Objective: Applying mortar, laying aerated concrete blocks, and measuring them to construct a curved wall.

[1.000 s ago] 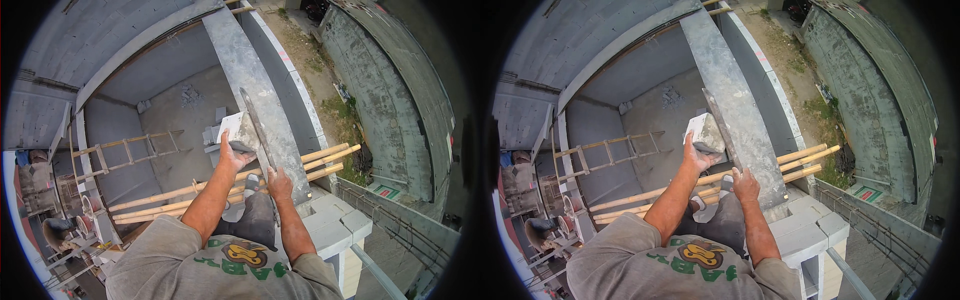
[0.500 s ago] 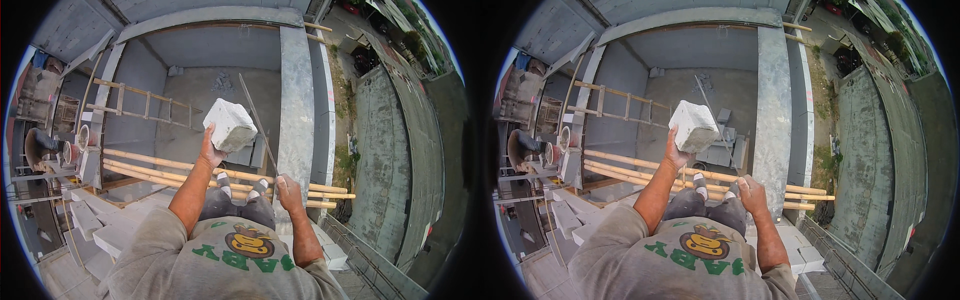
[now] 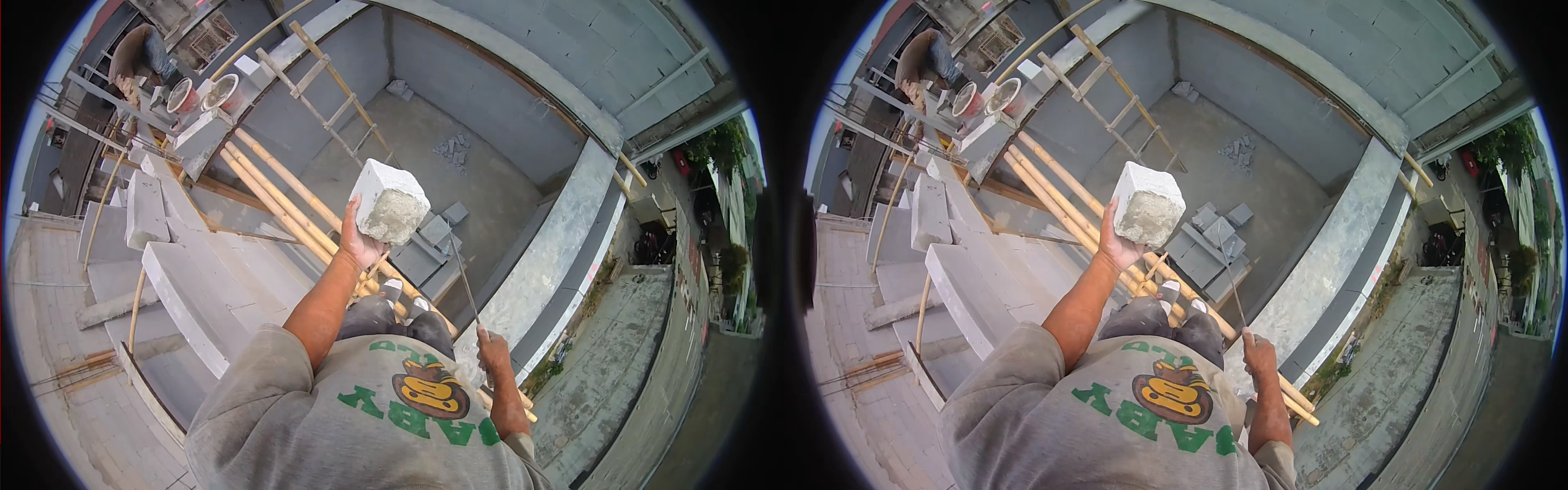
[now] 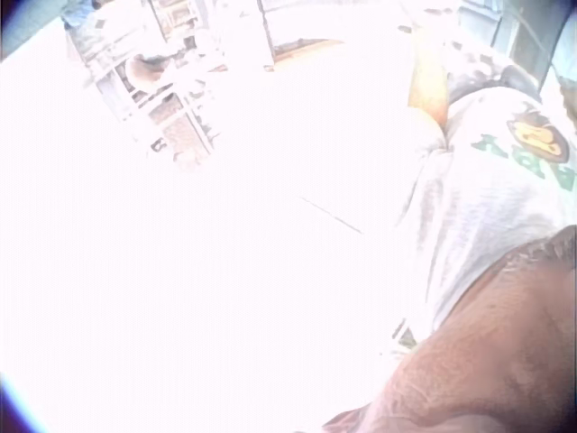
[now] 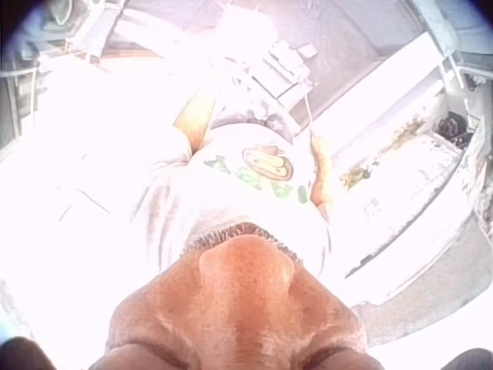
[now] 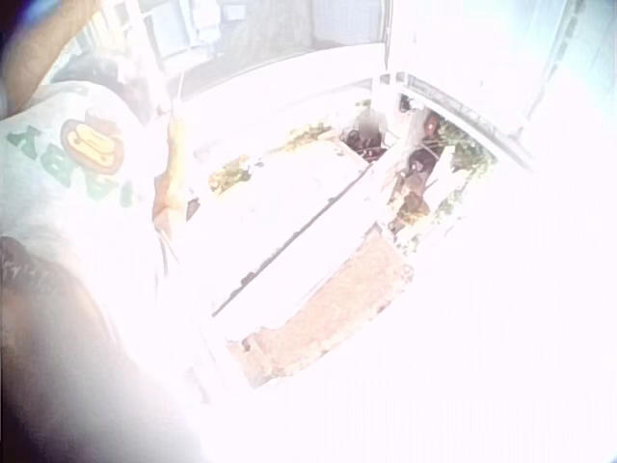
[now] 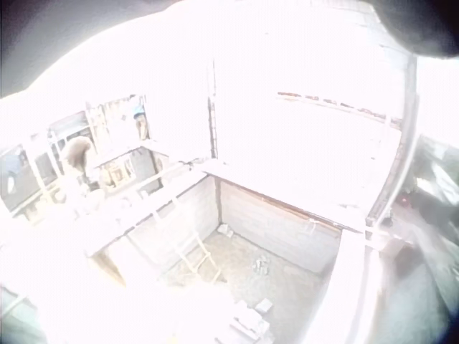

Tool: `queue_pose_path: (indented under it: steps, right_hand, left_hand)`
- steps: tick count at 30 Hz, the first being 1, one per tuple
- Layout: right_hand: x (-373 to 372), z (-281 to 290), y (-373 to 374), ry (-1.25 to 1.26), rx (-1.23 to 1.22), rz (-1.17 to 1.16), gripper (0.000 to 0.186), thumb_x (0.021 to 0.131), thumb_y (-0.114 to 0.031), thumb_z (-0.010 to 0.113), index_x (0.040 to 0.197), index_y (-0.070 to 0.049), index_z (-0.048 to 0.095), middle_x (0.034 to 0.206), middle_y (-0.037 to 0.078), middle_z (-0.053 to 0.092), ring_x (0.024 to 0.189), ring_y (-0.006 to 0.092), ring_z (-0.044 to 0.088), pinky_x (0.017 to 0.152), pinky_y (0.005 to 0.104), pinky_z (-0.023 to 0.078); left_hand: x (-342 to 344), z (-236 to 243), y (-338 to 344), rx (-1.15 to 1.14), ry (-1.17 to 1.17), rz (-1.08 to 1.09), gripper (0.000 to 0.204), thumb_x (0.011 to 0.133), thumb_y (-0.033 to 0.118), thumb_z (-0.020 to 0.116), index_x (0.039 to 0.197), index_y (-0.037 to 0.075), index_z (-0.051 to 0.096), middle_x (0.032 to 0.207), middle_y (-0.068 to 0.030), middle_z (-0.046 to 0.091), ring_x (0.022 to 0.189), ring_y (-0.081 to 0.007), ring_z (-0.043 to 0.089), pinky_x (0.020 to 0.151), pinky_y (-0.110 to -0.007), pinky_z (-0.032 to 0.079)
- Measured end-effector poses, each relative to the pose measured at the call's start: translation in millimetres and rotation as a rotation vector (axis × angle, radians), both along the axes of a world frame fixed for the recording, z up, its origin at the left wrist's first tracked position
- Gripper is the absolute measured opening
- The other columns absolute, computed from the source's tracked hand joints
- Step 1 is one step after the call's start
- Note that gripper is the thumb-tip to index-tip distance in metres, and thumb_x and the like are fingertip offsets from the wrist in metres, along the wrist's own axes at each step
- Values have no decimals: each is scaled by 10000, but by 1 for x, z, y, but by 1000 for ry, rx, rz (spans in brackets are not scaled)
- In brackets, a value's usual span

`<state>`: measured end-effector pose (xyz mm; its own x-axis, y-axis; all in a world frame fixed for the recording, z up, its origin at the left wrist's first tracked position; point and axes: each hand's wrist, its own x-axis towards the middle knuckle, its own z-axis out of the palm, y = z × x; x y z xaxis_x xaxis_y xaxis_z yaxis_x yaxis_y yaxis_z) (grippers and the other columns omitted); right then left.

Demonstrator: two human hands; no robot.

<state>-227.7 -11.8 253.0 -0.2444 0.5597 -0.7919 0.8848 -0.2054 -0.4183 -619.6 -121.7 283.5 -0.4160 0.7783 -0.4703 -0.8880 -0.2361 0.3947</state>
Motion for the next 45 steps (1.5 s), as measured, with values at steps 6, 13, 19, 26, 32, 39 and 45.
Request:
queue_pose_path:
  steps: [6,13,19,26,32,39,45]
  right_hand:
    - [46,-72,20,-156,14,353,634,978,-571,505,792,11,674,621,155,636,475,261,631,483,404,505]
    - [28,-79,86,-301,0,595,648,977,-577,497,894,30,709,638,158,648,472,269,620,455,413,487]
    - [-51,-47,99,-186,58,539,609,991,-549,501,790,11,631,558,102,564,406,225,548,390,362,444]
    - [-199,58,67,586,272,867,566,1001,-551,500,874,-13,622,636,142,561,618,267,613,603,391,484]
    - [-328,143,18,803,385,1234,603,987,-620,454,938,-56,663,764,150,651,751,380,643,676,442,509]
    - [-384,151,2,748,532,1483,606,973,-638,447,935,-78,676,789,168,673,794,397,658,689,480,528]
    - [-380,90,57,470,570,1395,656,994,-647,386,923,-62,676,792,188,674,808,427,646,717,481,525]
  left_hand:
    - [20,-6,-93,-121,75,358,739,872,525,677,1467,154,446,1403,-80,562,1288,-285,537,1078,-479,434]
    - [58,22,-163,-378,707,441,1190,661,302,872,1590,73,165,1531,-160,365,1436,-308,337,1189,-411,264]
    - [61,36,-181,-419,730,478,1203,612,234,882,1585,54,198,1486,-169,433,1410,-296,391,1178,-391,284]
    - [17,29,-208,-372,592,317,1100,598,235,855,1541,26,326,1405,-155,531,1335,-277,483,1139,-377,344]
    - [-19,31,-213,-289,556,310,1082,593,228,846,1529,14,348,1376,-156,554,1282,-265,527,1105,-382,384]
    - [-53,48,-222,-383,601,281,1074,573,223,837,1506,-21,366,1372,-149,557,1284,-261,519,1098,-366,379]
    - [-37,69,-215,-214,654,282,1118,545,237,854,1514,-24,364,1386,-159,549,1328,-267,479,1145,-370,321]
